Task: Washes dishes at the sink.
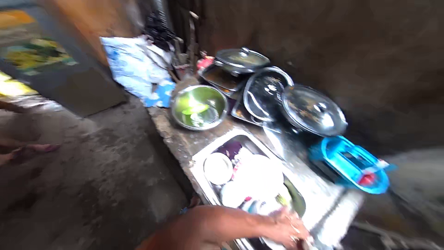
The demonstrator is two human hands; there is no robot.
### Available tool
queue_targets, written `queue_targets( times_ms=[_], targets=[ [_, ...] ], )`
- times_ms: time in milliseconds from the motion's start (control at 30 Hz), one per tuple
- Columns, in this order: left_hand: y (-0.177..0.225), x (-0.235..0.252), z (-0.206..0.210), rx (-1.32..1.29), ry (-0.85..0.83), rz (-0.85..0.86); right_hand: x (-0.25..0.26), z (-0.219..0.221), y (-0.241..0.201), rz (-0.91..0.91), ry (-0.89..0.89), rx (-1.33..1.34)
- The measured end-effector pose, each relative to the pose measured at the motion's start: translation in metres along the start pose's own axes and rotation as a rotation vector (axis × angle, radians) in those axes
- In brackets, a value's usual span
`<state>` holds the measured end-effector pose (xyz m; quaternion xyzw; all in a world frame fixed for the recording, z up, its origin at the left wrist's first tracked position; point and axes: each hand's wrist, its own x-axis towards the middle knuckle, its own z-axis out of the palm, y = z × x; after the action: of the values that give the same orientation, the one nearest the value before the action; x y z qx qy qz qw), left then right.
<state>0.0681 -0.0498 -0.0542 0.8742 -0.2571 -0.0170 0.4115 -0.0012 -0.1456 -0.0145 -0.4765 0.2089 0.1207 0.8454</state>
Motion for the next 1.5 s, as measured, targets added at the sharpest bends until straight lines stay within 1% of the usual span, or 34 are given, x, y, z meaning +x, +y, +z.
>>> queue_targets(
  times_ms=[33, 67, 133, 200, 267, 333, 367, 400, 433, 467, 500, 533, 567, 600, 633, 667, 700, 733, 767, 867, 967, 1033, 1067, 1100, 1167, 1200, 1233, 1300, 1367, 1433, 1467, 1500],
  targets=[
    [-0.001, 0.004, -0.002, 0.008, -0.014, 0.028, 0.007, -0.004, 0.005, -0.017, 0.042, -0.01],
    [-0.002, 0.008, -0.004, 0.002, -0.03, 0.032, 0.014, -0.012, 0.01, -0.05, 0.04, -0.031],
    [-0.001, 0.011, -0.008, -0.056, -0.041, -0.051, 0.026, -0.025, 0.02, -0.121, 0.091, -0.097],
    [0.0, 0.005, -0.008, -0.115, 0.016, -0.232, 0.033, -0.02, 0.026, -0.155, 0.207, -0.151],
    [-0.002, -0.009, -0.005, -0.191, 0.131, -0.429, 0.037, -0.01, 0.03, -0.162, 0.295, -0.209],
    [-0.006, -0.024, -0.005, -0.284, 0.257, -0.587, 0.042, -0.005, 0.033, -0.184, 0.307, -0.257],
    [-0.009, -0.03, -0.004, -0.341, 0.318, -0.634, 0.043, -0.003, 0.034, -0.199, 0.306, -0.32],
    [-0.012, -0.036, -0.007, -0.422, 0.334, -0.679, 0.043, -0.002, 0.032, -0.223, 0.281, -0.438],
    [-0.013, -0.039, -0.015, -0.523, 0.317, -0.732, 0.041, 0.0, 0.027, -0.237, 0.207, -0.604],
    [-0.011, -0.042, -0.028, -0.652, 0.286, -0.783, 0.035, 0.002, 0.02, -0.235, 0.091, -0.794],
    [-0.01, -0.044, -0.042, -0.794, 0.265, -0.837, 0.028, 0.005, 0.009, -0.241, -0.075, -0.971],
    [-0.012, -0.043, -0.054, -0.913, 0.252, -0.906, 0.026, 0.005, 0.004, -0.292, -0.224, -1.087],
    [-0.015, -0.042, -0.064, -0.992, 0.242, -0.983, 0.027, 0.004, 0.005, -0.414, -0.352, -1.169],
    [-0.018, -0.041, -0.071, -1.04, 0.246, -1.056, 0.031, -0.001, 0.011, -0.591, -0.474, -1.218],
    [-0.023, -0.042, -0.077, -1.052, 0.25, -1.107, 0.038, -0.007, 0.019, -0.778, -0.584, -1.212],
    [-0.028, -0.045, -0.079, -1.035, 0.23, -1.124, 0.043, -0.012, 0.023, -0.893, -0.641, -1.212],
    [-0.034, -0.049, -0.08, -0.991, 0.197, -1.118, 0.046, -0.018, 0.025, -0.945, -0.649, -1.237],
    [-0.039, -0.054, -0.078, -0.947, 0.177, -1.095, 0.047, -0.023, 0.025, -0.932, -0.616, -1.268],
    [-0.044, -0.06, -0.075, -0.909, 0.187, -1.074, 0.044, -0.028, 0.023, -0.855, -0.562, -1.278],
    [-0.051, -0.075, -0.062, -0.779, 0.308, -1.025, 0.032, -0.031, 0.018, -0.561, -0.312, -1.147],
    [-0.049, -0.077, -0.05, -0.696, 0.39, -0.946, 0.018, -0.016, 0.013, -0.238, -0.123, -0.839],
    [-0.046, -0.071, -0.045, -0.557, 0.35, -0.876, 0.013, -0.004, 0.013, -0.019, -0.047, -0.647],
    [-0.045, -0.066, -0.044, -0.454, 0.281, -0.841, 0.012, 0.0, 0.014, 0.074, -0.027, -0.563],
    [-0.046, -0.06, -0.047, -0.369, 0.162, -0.821, 0.012, 0.002, 0.014, 0.127, 0.007, -0.511],
    [-0.047, -0.044, -0.055, -0.231, -0.118, -0.808, 0.014, 0.001, 0.012, 0.167, 0.078, -0.515],
    [-0.043, -0.034, -0.059, -0.167, -0.223, -0.77, 0.015, -0.001, 0.009, 0.196, 0.103, -0.524],
    [-0.038, -0.026, -0.06, -0.101, -0.29, -0.705, 0.015, -0.003, 0.006, 0.238, 0.122, -0.513],
    [-0.021, -0.015, -0.054, 0.061, -0.311, -0.493, 0.017, -0.003, -0.001, 0.281, 0.147, -0.472],
    [-0.002, -0.014, -0.035, 0.142, -0.228, -0.319, 0.016, -0.002, -0.004, 0.205, 0.206, -0.45],
    [0.01, -0.013, -0.015, 0.144, -0.107, -0.221, 0.017, -0.001, 0.0, 0.097, 0.28, -0.438],
    [0.015, -0.014, -0.013, 0.129, -0.122, -0.203, 0.017, -0.002, 0.003, 0.058, 0.294, -0.407],
    [0.021, -0.015, -0.015, 0.069, -0.183, -0.194, 0.017, -0.004, 0.007, 0.027, 0.303, -0.377]
  ],
)
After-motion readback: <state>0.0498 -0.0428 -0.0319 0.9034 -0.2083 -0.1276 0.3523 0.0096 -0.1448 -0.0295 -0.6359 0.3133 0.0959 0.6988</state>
